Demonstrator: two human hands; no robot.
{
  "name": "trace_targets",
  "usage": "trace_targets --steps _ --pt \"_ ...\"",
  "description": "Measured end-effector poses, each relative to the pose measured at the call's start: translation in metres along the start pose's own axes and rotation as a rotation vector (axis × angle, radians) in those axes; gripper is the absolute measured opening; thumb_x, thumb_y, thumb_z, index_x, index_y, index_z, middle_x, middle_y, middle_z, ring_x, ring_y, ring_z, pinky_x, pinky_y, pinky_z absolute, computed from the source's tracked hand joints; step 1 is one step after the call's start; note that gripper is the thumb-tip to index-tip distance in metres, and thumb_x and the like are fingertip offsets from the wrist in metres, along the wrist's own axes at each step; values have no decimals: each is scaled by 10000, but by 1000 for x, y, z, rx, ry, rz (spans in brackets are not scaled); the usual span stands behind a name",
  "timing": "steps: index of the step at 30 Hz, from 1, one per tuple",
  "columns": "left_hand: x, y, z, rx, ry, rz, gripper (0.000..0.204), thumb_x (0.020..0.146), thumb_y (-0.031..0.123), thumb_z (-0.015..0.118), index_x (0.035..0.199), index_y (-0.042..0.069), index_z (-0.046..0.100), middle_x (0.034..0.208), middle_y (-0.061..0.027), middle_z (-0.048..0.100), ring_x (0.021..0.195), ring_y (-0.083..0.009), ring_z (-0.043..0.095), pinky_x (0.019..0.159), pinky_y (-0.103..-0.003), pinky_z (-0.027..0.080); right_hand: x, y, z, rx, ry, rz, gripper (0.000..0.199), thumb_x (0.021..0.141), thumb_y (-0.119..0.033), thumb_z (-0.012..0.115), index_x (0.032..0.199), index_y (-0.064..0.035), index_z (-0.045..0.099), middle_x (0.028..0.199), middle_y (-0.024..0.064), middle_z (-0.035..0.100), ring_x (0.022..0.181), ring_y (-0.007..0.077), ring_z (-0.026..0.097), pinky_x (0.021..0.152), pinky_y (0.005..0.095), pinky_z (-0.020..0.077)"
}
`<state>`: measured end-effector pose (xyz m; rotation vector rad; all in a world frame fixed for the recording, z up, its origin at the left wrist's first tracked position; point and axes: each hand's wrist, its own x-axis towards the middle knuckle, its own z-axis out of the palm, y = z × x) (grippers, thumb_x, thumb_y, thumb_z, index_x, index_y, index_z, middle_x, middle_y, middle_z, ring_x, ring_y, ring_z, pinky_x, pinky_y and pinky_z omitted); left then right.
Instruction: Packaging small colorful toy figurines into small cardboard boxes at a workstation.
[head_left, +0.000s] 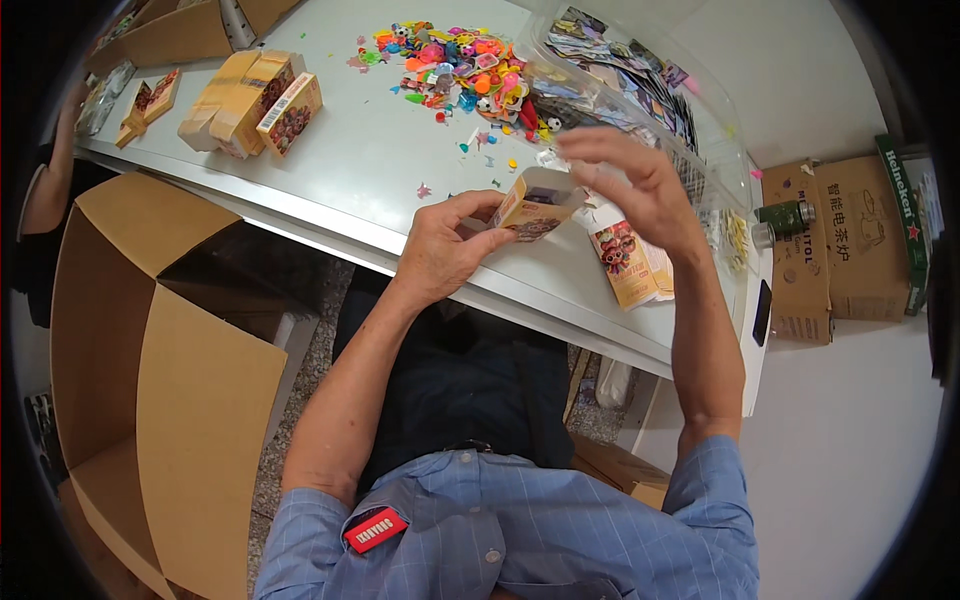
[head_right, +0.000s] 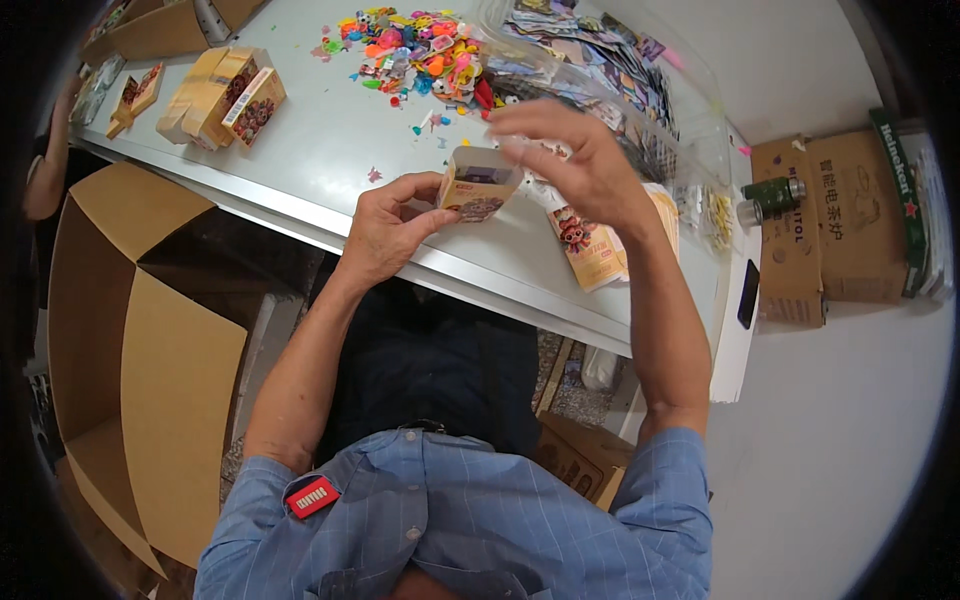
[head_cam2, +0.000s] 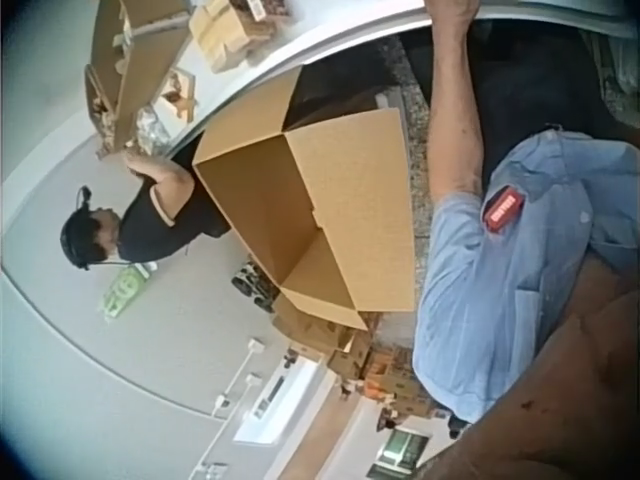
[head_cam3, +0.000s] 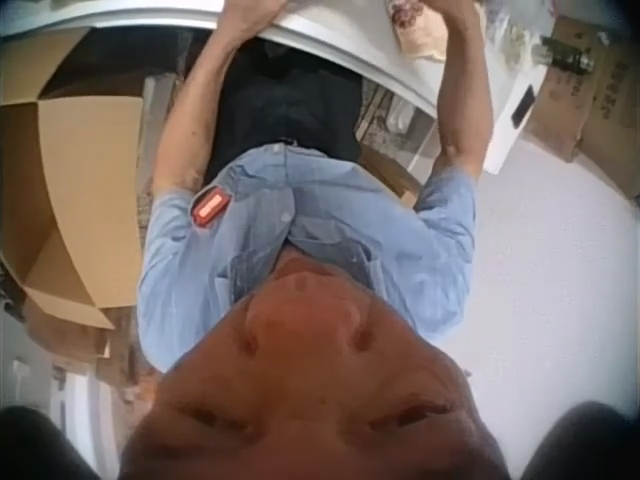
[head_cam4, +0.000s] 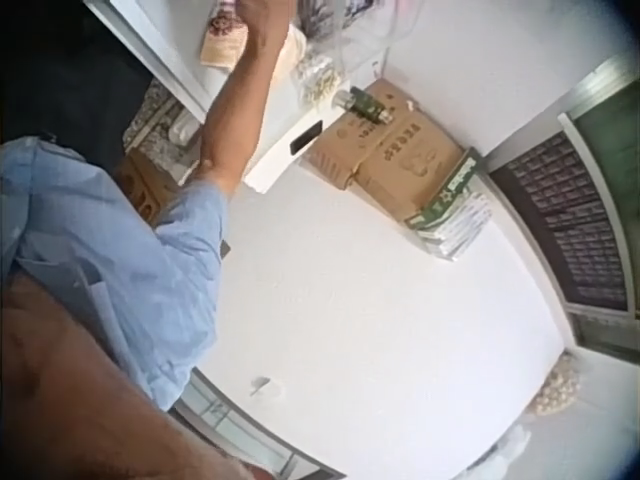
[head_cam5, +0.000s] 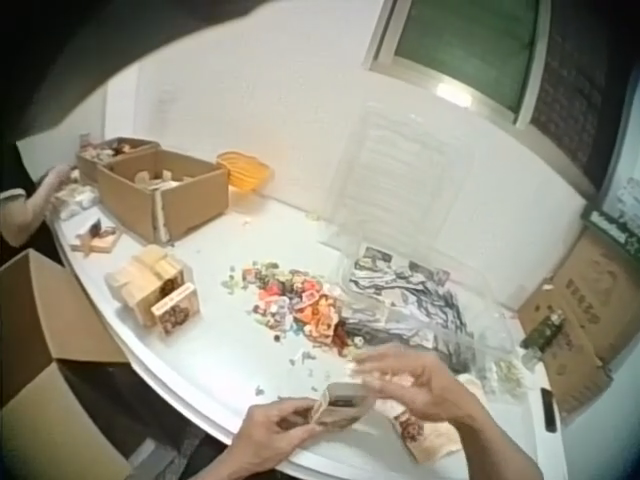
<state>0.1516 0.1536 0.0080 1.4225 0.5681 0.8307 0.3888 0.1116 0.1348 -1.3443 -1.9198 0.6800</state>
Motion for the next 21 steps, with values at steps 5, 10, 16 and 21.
trace_targets --steps 5,10,16,21 --pt "-12 6 1 -191 270 89 371 864 9 775 1218 -25 666 1091 -93 693 958 -116 672 792 -247 580 35 49 33 -43 190 167 248 954 -137 680 1176 -36 722 1075 75 724 869 135 672 754 296 555" --pt "-22 32 -41 -69 624 220 346 889 -22 744 1212 -70 630 1089 -104 680 1024 -144 657 812 -264 591 67 65 77 -609 102 -124 215 930 -181 686 1105 -63 728 1064 143 700 965 291 691 830 395 556" --pt "-1 19 -84 76 697 178 350 896 9 746 1221 -58 636 1069 -105 700 991 -142 663 810 -277 581 75 74 84 -584 -16 -20 143 905 -134 661 1001 -43 715 1000 150 683 915 337 673 806 435 541" --pt "11 12 -87 47 727 138 344 895 21 748 1212 -55 641 1057 -111 713 982 -138 667 808 -267 569 91 72 89 -520 107 -64 141 883 -104 643 987 -43 717 984 160 683 839 341 677 778 428 540"
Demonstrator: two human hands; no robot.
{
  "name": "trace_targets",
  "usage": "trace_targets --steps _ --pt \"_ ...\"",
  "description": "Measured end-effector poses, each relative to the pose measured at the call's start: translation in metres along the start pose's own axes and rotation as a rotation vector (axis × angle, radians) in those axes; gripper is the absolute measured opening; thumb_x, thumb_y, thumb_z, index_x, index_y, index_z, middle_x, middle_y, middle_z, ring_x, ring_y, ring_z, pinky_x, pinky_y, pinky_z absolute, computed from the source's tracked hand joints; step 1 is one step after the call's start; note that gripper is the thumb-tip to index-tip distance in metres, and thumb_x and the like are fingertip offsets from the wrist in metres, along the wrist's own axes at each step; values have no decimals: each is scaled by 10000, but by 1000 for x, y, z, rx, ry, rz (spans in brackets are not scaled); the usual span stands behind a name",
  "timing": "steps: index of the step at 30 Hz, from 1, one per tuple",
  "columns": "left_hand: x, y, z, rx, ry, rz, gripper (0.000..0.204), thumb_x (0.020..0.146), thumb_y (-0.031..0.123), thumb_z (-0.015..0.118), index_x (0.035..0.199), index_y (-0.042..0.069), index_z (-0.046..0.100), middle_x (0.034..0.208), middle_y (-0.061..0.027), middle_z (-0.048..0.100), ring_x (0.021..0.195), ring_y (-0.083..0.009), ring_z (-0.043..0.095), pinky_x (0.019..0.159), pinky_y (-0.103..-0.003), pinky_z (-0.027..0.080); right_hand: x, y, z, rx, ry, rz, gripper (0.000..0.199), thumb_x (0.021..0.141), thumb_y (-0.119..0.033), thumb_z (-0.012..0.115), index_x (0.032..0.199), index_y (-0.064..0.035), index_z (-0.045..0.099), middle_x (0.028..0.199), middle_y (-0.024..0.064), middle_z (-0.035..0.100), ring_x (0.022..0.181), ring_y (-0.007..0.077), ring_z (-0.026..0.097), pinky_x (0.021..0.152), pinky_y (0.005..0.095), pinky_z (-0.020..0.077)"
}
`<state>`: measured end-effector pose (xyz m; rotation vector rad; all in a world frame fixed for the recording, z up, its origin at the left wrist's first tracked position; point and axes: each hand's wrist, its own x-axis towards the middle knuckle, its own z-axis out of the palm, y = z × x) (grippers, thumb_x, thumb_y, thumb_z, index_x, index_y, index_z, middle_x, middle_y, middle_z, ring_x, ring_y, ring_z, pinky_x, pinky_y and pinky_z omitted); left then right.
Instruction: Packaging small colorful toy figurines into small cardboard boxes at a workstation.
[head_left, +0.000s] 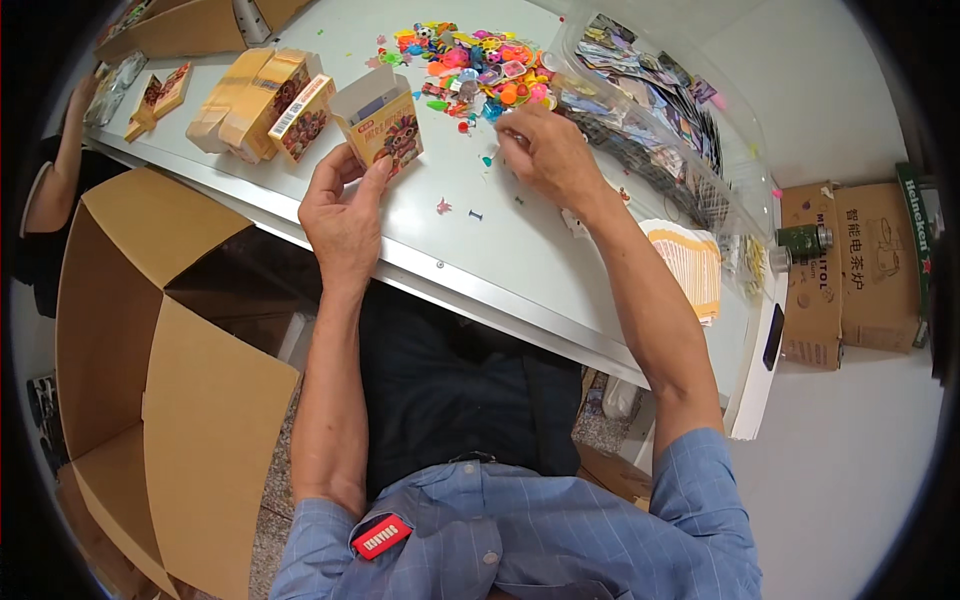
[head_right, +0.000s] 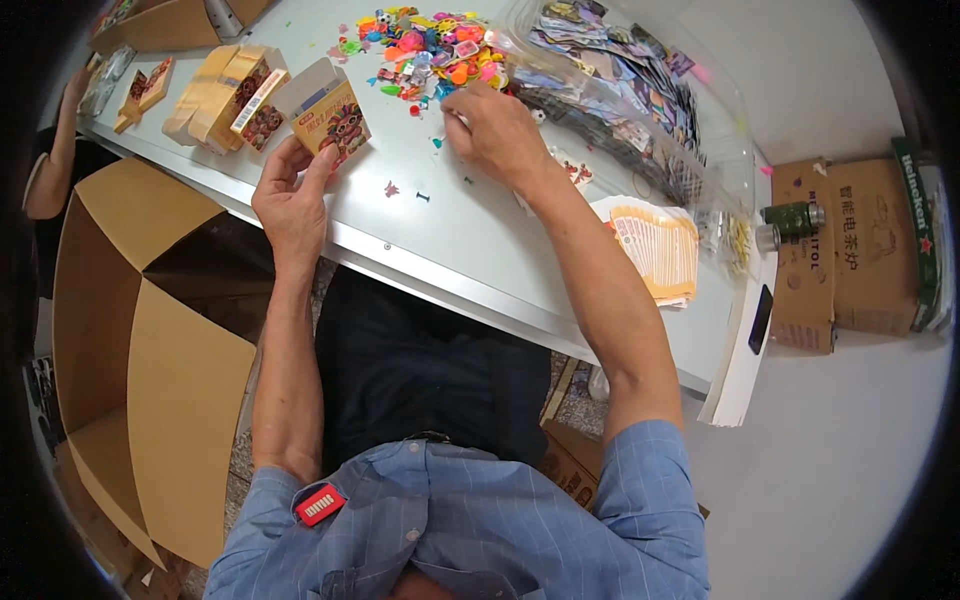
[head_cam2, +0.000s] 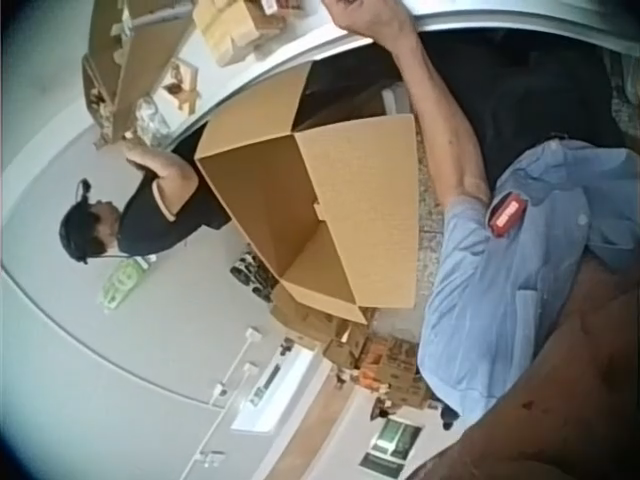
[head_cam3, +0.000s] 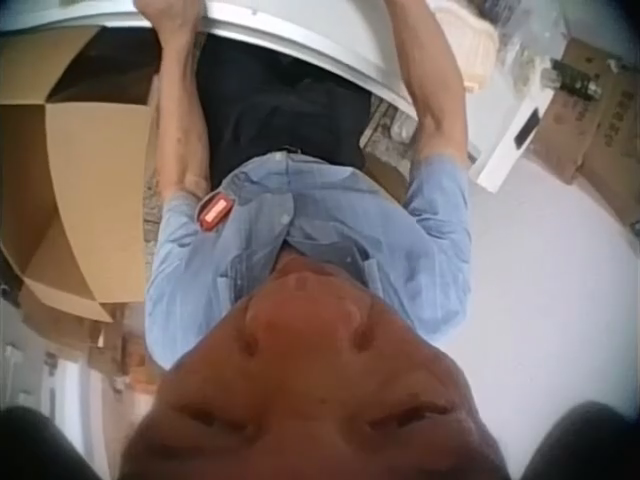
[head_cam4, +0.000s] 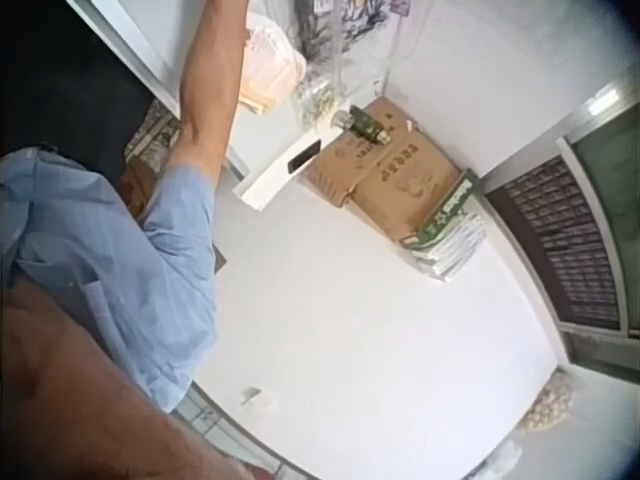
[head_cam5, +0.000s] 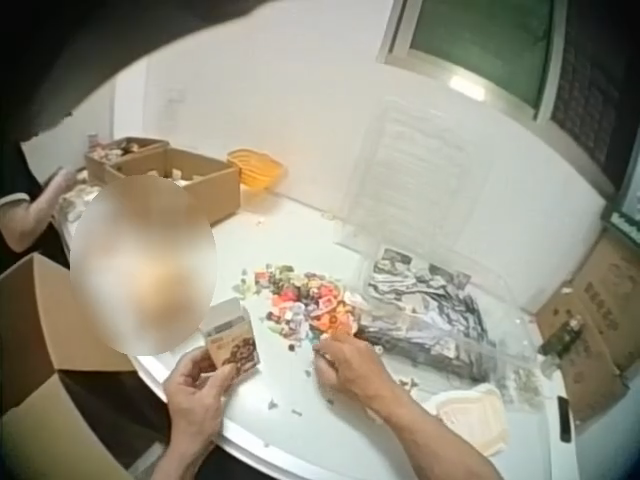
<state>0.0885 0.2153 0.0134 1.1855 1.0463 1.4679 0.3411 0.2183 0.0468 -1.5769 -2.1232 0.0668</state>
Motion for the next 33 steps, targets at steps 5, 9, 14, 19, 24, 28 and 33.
trace_targets --steps 5,9,14,19,24,28,33 --pt "2 -7 1 43 6 2 338 895 24 747 1205 -58 640 1050 -106 720 973 -137 672 805 -270 563 33 -12 14 -81 -29 12 189 891 -146 614 1019 -52 716 984 175 695 852 365 684 794 462 537" --pt "0 -7 2 32 7 11 335 898 26 745 1207 -50 640 1049 -98 722 968 -132 671 799 -269 557 42 -17 25 -126 -119 -14 209 895 -168 598 1018 -43 712 955 177 699 861 374 684 809 484 533" --pt "-1 -5 2 21 23 -15 323 899 38 747 1194 -40 642 1036 -85 721 958 -115 670 703 -248 561 38 -18 24 -142 -177 18 213 895 -147 598 1018 -29 725 915 171 697 830 338 691 767 453 546" --pt "-1 -4 3 11 32 -3 329 899 49 748 1201 -27 643 1047 -83 719 953 -108 670 646 -239 558 12 -32 10 235 -79 -65 152 873 -90 644 990 -28 720 882 149 683 765 252 688 684 374 550" --pt "-1 -6 0 7 49 -5 341 900 52 748 1215 -21 641 1068 -85 719 955 -113 675 646 -241 569 -12 -63 15 148 -117 -229 172 880 -109 687 1048 -75 701 940 107 664 792 268 688 674 378 566" --pt "-2 -6 5 -13 60 14 338 901 53 745 1214 -21 641 1069 -86 720 958 -119 678 653 -248 584 -27 -69 30 10 -150 -309 219 877 -79 669 1096 -94 676 997 110 659 891 288 682 752 393 582" --pt "-2 -5 2 1 45 5 338 901 53 745 1216 -18 643 1069 -82 719 955 -118 677 646 -248 583 -26 -63 35 12 -110 -358 222 874 -46 667 1093 -75 672 1004 127 653 909 315 676 801 384 577"
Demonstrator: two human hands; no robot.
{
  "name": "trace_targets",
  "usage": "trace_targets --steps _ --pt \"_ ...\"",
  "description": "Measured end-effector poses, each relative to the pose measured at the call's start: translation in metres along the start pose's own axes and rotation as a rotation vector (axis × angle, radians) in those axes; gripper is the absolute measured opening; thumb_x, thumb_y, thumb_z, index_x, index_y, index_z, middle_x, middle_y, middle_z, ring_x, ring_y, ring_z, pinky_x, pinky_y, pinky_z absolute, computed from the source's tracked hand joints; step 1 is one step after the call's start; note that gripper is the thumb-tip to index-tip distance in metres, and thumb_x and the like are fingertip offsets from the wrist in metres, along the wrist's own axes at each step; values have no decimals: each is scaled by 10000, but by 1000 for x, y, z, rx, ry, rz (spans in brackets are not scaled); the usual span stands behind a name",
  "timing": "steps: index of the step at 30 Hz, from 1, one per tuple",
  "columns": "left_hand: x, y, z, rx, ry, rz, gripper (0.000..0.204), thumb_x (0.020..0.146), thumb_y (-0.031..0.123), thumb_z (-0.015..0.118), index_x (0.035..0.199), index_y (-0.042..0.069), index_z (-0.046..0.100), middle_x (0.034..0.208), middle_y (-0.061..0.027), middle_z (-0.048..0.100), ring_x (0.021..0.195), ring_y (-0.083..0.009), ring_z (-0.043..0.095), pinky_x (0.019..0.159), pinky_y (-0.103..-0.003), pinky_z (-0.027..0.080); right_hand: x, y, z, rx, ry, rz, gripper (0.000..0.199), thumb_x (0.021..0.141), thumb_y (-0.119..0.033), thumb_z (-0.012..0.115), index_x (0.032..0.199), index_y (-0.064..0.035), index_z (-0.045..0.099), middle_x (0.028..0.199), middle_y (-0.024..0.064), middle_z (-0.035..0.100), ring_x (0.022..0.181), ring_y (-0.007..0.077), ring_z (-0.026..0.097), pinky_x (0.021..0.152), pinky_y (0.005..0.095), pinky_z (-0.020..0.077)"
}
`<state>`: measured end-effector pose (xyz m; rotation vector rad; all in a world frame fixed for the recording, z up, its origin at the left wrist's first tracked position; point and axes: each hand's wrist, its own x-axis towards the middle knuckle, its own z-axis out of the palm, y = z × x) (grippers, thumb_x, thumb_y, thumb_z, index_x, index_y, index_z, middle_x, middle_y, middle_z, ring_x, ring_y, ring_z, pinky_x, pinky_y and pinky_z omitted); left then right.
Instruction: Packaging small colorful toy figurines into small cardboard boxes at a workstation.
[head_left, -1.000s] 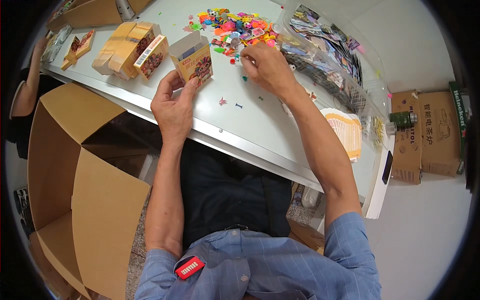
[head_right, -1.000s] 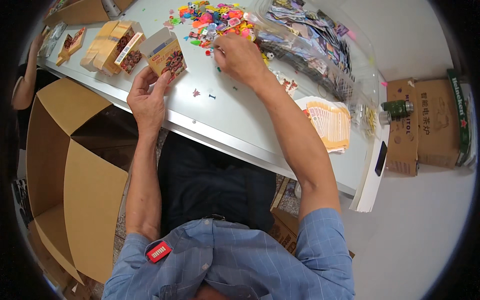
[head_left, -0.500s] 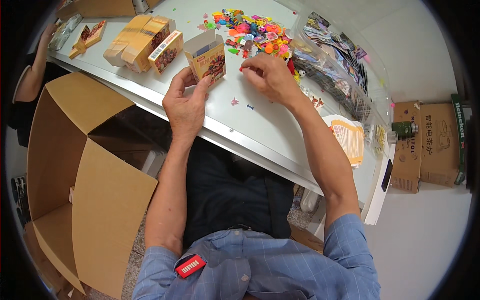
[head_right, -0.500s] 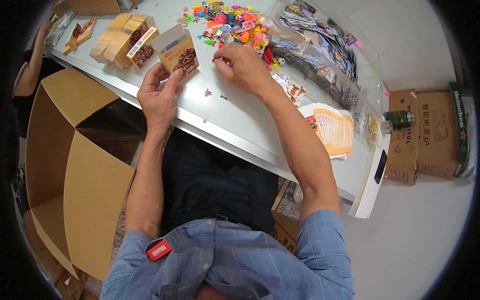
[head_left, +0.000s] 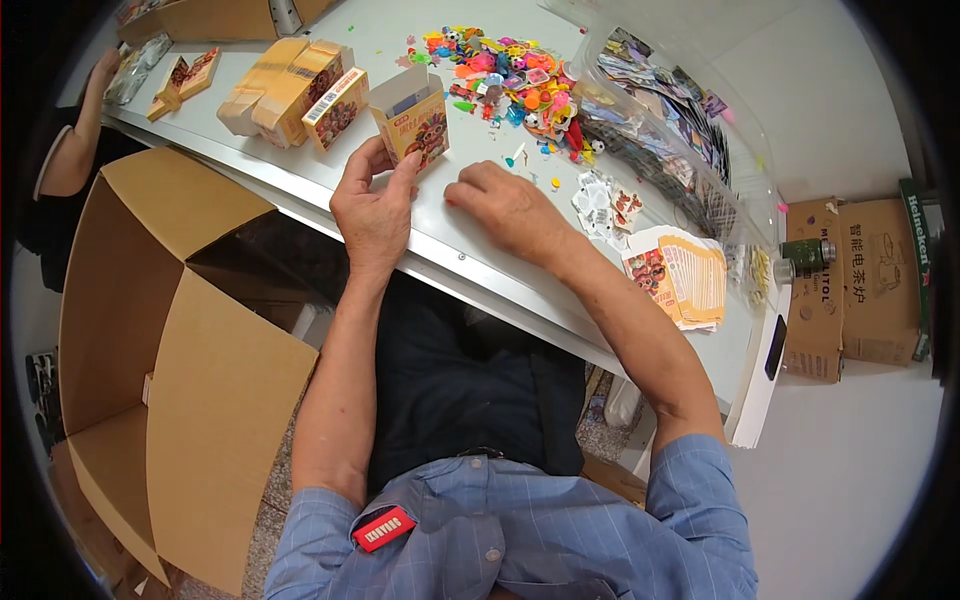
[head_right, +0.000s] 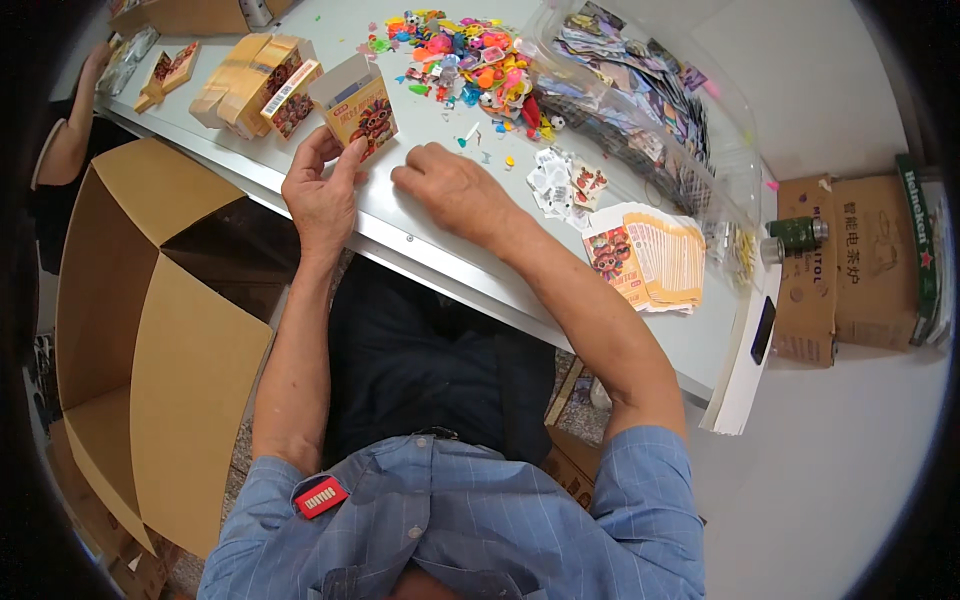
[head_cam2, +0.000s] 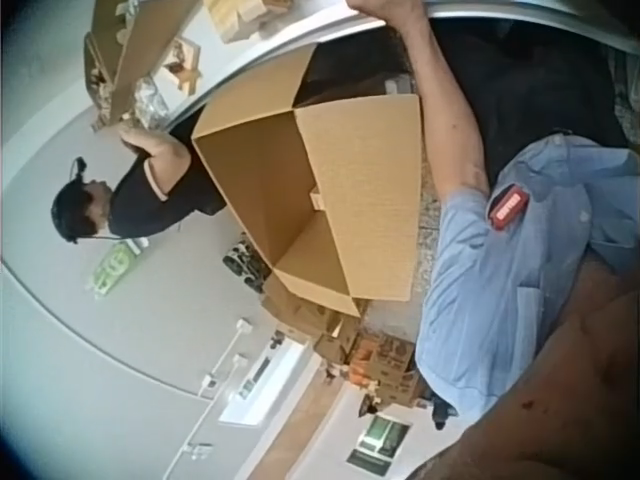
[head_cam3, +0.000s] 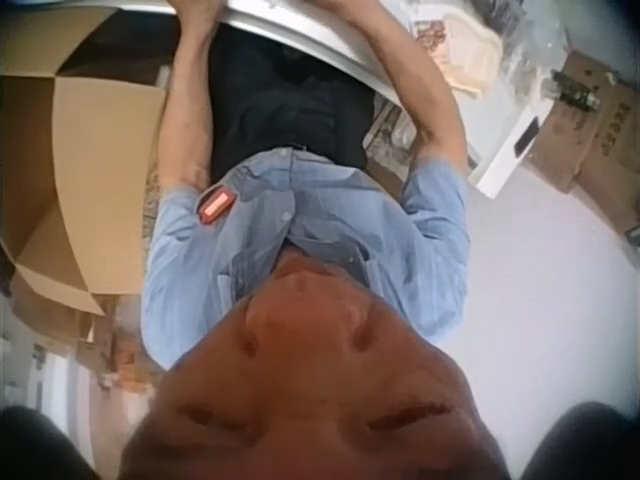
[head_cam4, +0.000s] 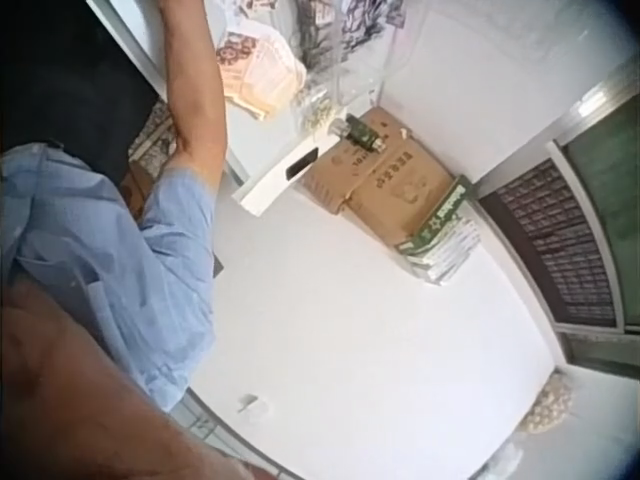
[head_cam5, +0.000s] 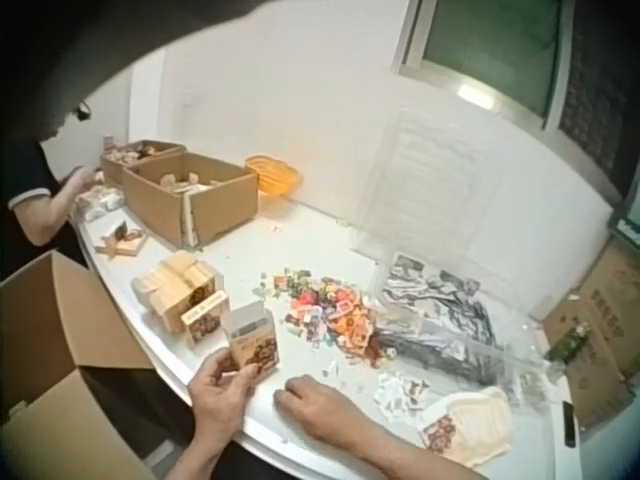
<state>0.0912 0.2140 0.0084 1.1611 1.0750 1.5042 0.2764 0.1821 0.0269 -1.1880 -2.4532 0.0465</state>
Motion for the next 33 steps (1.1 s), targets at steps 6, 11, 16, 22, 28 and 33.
trace_targets --steps 6,11,16,22,28,33 --pt "0 -7 1 140 -94 107 355 865 62 768 1204 -5 686 990 -79 743 903 -101 682 705 -243 557 5 11 -36 381 264 316 141 935 2 648 1068 -19 688 1001 96 679 891 195 673 784 311 548" --pt "-3 0 0 166 -171 58 346 864 69 764 1199 11 701 968 -76 745 869 -99 679 711 -251 557 25 9 -58 481 469 388 118 943 -29 678 1059 -13 700 953 66 689 887 138 663 785 279 544" --pt "-4 2 0 162 -214 16 327 867 62 759 1189 26 715 953 -68 746 853 -101 674 737 -262 552 47 8 -56 258 429 162 152 906 -28 720 1058 -40 715 987 86 705 882 177 688 803 270 554" --pt "-4 -5 -3 121 -215 26 336 861 61 764 1192 31 713 940 -71 749 854 -109 675 770 -273 548 46 2 -52 226 471 67 138 902 -21 724 1038 -40 731 976 91 710 858 175 683 773 275 554" --pt "-2 -4 0 170 -190 45 342 849 71 776 1183 26 716 942 -81 754 857 -119 684 781 -291 553 -12 1 -47 349 323 527 159 915 -96 728 1031 13 728 924 101 714 797 150 662 718 303 536" --pt "-2 -2 0 188 -171 59 335 850 76 777 1176 26 720 955 -80 758 864 -123 692 783 -289 556 -32 -10 -29 203 40 493 131 885 -116 726 985 -31 736 875 148 684 782 285 677 726 353 538"
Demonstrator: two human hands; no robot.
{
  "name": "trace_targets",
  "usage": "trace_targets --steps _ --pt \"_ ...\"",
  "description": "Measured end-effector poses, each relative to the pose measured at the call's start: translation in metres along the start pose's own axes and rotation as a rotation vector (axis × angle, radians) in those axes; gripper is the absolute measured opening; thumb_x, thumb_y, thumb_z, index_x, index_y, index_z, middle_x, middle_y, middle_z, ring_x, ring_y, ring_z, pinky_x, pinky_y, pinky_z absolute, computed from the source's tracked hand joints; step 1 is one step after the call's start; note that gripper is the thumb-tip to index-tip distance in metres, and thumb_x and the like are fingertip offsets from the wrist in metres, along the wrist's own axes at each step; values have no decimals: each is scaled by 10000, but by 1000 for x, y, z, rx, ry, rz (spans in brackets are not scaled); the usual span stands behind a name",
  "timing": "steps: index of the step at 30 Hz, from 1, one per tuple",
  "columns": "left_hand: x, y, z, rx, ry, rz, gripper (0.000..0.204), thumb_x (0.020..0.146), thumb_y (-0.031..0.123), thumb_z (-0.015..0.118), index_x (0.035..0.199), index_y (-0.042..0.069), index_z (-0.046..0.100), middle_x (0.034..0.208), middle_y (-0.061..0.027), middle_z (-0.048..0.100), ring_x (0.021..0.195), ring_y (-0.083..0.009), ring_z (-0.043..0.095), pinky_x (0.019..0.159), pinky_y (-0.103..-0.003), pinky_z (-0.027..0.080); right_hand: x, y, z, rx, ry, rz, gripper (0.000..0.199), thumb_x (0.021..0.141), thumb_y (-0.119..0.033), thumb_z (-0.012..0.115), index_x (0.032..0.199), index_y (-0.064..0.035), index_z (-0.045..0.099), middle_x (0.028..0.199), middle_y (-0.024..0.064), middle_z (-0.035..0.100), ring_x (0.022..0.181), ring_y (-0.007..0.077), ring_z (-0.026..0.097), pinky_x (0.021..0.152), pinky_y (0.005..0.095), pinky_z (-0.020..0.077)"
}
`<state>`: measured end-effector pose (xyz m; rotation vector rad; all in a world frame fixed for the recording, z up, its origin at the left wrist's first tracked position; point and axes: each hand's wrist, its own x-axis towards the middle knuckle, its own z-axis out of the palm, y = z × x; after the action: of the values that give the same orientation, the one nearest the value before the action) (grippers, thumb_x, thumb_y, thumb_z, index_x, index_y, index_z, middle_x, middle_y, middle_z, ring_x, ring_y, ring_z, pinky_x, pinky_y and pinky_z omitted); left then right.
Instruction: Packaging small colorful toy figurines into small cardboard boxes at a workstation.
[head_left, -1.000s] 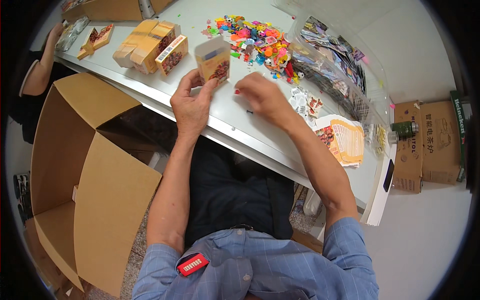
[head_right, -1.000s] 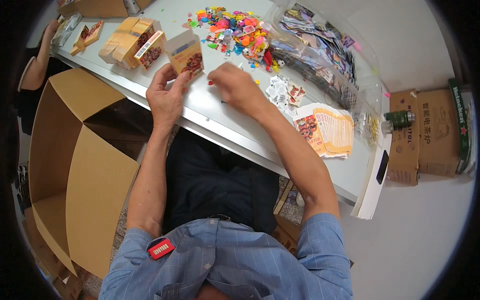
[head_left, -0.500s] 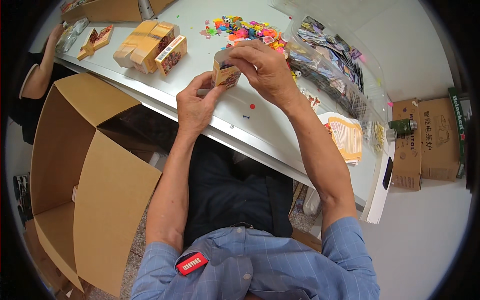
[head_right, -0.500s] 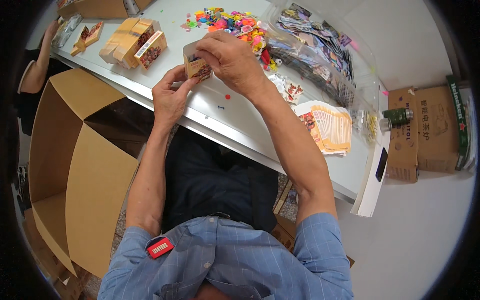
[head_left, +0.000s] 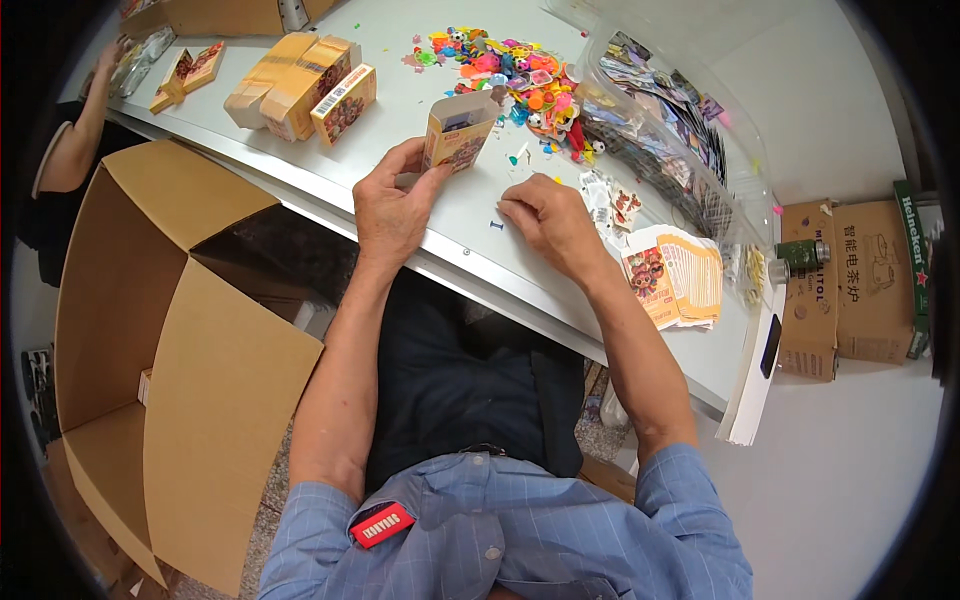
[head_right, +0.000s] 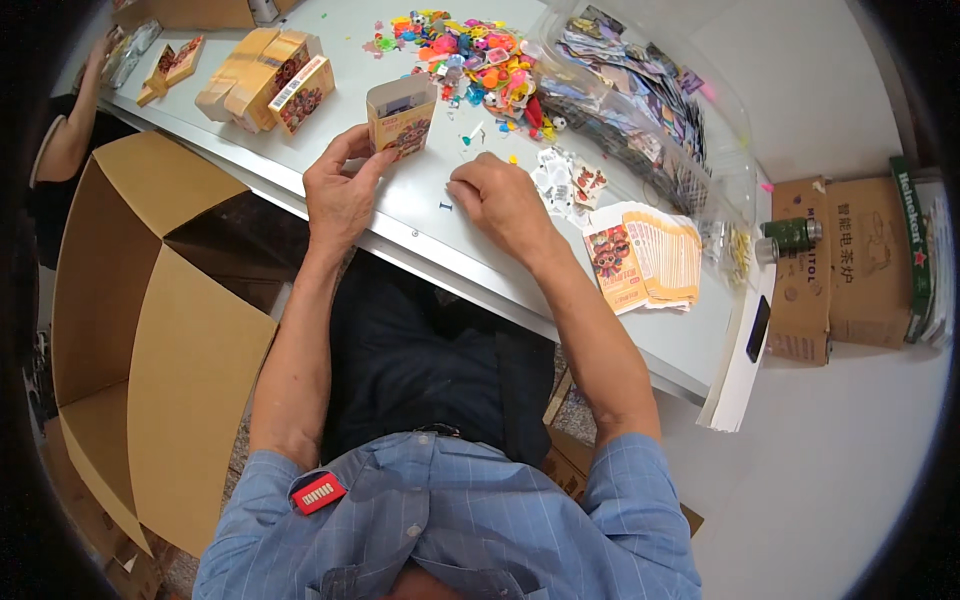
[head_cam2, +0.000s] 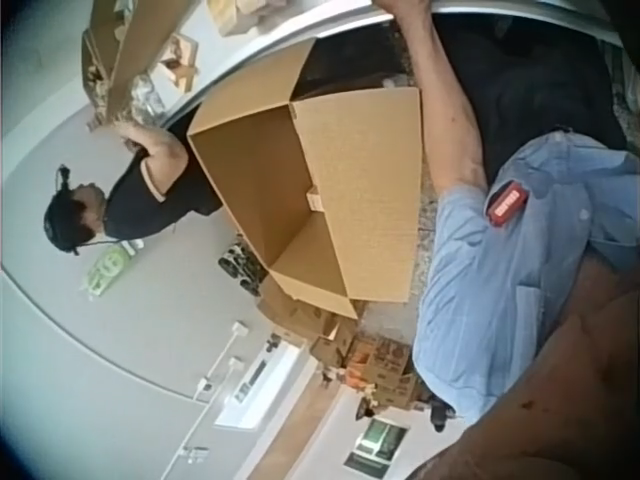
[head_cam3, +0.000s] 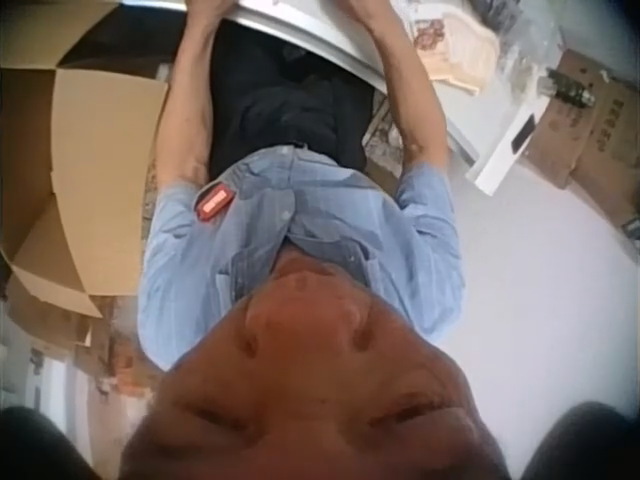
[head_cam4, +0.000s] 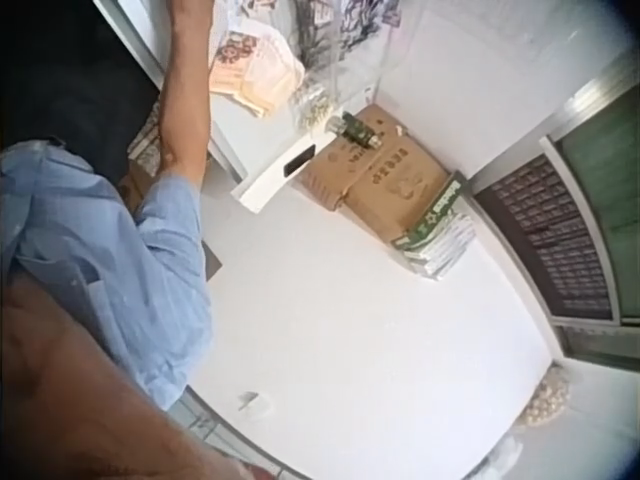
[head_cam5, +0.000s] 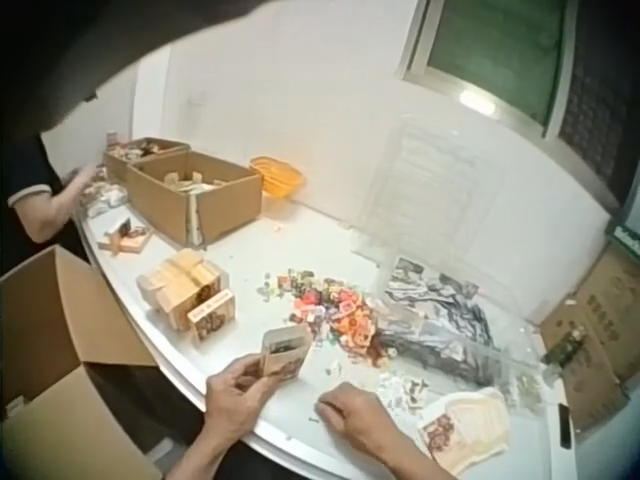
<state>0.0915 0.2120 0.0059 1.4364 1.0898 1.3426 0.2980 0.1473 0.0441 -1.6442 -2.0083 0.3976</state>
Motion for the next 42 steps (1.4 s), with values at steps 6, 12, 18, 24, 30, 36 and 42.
trace_targets --steps 6,12,18,24,30,36,42 --pt "-3 2 0 -11 -8 -11 335 857 82 776 1179 15 715 950 -74 755 864 -111 689 760 -276 557 -10 4 9 -71 48 -140 127 873 -53 696 1000 -50 705 940 136 684 850 323 675 761 405 548" --pt "-5 5 -2 9 -9 -10 367 852 75 783 1204 17 698 990 -74 751 879 -110 687 744 -269 558 -11 9 -3 -12 38 -111 145 871 -22 677 1011 -48 705 966 144 682 897 338 672 796 417 544" --pt "-29 13 -6 -207 97 -104 372 881 51 770 1216 -55 647 1054 -92 723 931 -124 676 711 -248 554 -21 10 -3 116 95 -26 150 905 -39 676 1049 -38 714 972 138 692 861 273 678 778 364 541" --pt "-99 23 -22 -135 105 -118 354 885 2 753 1217 -59 646 1030 -72 711 927 -112 663 699 -218 537 -35 -32 -17 434 239 -4 167 899 2 690 1061 -28 722 968 90 697 819 156 651 744 295 526" --pt "-137 34 -27 -123 -50 -142 335 883 -17 755 1207 -25 672 998 -51 705 904 -84 647 685 -197 539 -44 -68 -28 419 411 -374 271 812 126 713 1021 -45 713 1012 77 710 850 163 665 673 264 522" --pt "-143 41 -26 -121 -82 -101 337 887 -12 754 1216 -13 677 1017 -50 702 905 -78 646 680 -198 543 -54 -65 -17 388 430 -272 219 844 57 714 1036 -49 718 1010 93 709 853 188 672 707 288 534" --pt "-154 37 -37 -92 -87 -121 350 888 -6 755 1229 -6 674 1041 -54 704 915 -78 648 684 -199 544 -36 -12 9 85 184 -69 171 912 -111 686 1051 -15 709 946 125 672 847 232 650 752 331 522"
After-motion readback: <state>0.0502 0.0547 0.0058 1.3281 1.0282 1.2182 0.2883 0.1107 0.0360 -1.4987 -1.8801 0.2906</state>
